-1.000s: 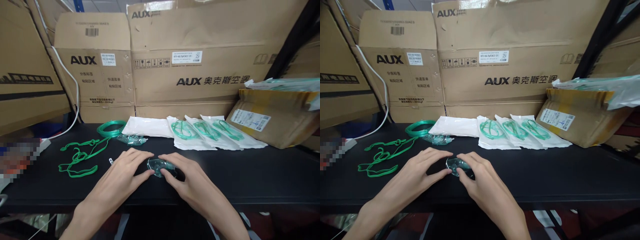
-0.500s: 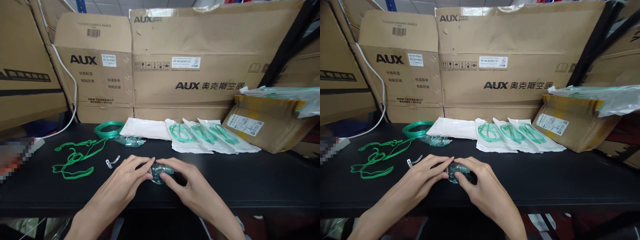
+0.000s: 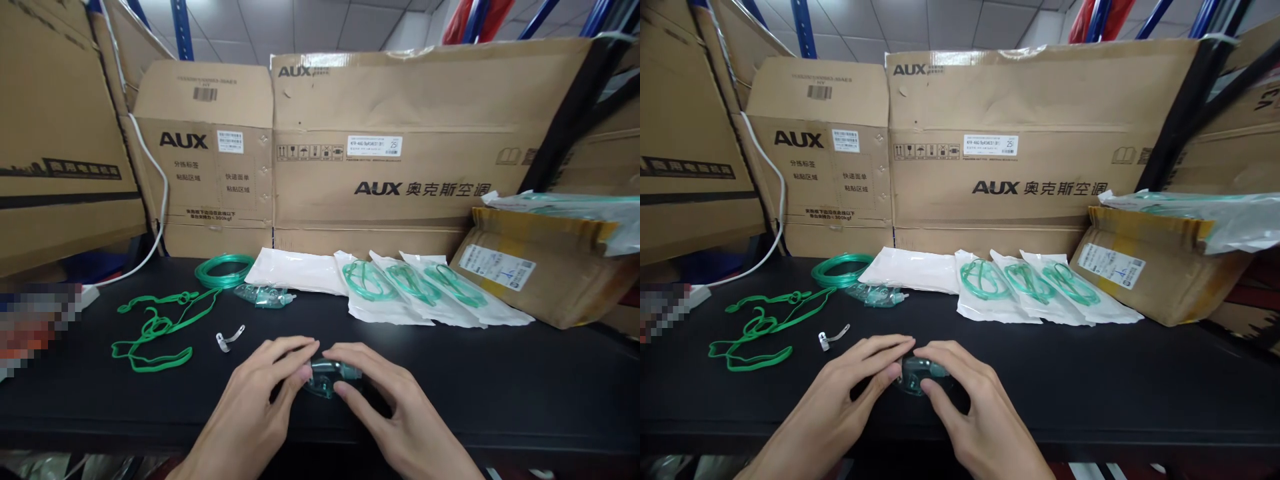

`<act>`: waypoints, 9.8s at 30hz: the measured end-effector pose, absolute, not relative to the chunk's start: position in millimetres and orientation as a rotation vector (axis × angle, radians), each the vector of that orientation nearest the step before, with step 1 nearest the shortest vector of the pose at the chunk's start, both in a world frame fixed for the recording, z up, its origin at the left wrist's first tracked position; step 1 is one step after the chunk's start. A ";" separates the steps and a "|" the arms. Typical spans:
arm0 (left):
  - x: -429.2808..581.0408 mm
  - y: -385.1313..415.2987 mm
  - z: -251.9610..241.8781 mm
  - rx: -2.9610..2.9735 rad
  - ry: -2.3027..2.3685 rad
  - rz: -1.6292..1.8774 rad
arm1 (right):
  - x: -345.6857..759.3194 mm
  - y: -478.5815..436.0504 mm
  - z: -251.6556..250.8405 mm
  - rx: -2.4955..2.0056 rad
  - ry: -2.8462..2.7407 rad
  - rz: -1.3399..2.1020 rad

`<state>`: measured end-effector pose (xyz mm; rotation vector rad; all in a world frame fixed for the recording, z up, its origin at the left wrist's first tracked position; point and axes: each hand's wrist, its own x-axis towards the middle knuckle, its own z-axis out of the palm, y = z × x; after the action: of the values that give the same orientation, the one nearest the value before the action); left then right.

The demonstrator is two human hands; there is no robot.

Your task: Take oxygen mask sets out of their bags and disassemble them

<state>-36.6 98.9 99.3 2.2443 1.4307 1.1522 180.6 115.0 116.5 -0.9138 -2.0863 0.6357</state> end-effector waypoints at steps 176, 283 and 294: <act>-17.7 78.5 104.8 2.215 1.239 1.206 | 183.8 113.3 117.7 -0.771 -1.983 0.930; -23.9 78.4 107.2 2.166 0.830 1.241 | 179.1 100.0 122.2 -0.528 -1.897 1.068; -22.9 82.7 102.9 2.242 0.849 1.356 | 189.5 94.3 116.8 -0.650 -1.729 1.189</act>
<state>-22.9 82.7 102.9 2.2422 0.8489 1.3556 189.5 94.3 116.8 -0.6501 -1.7289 1.1889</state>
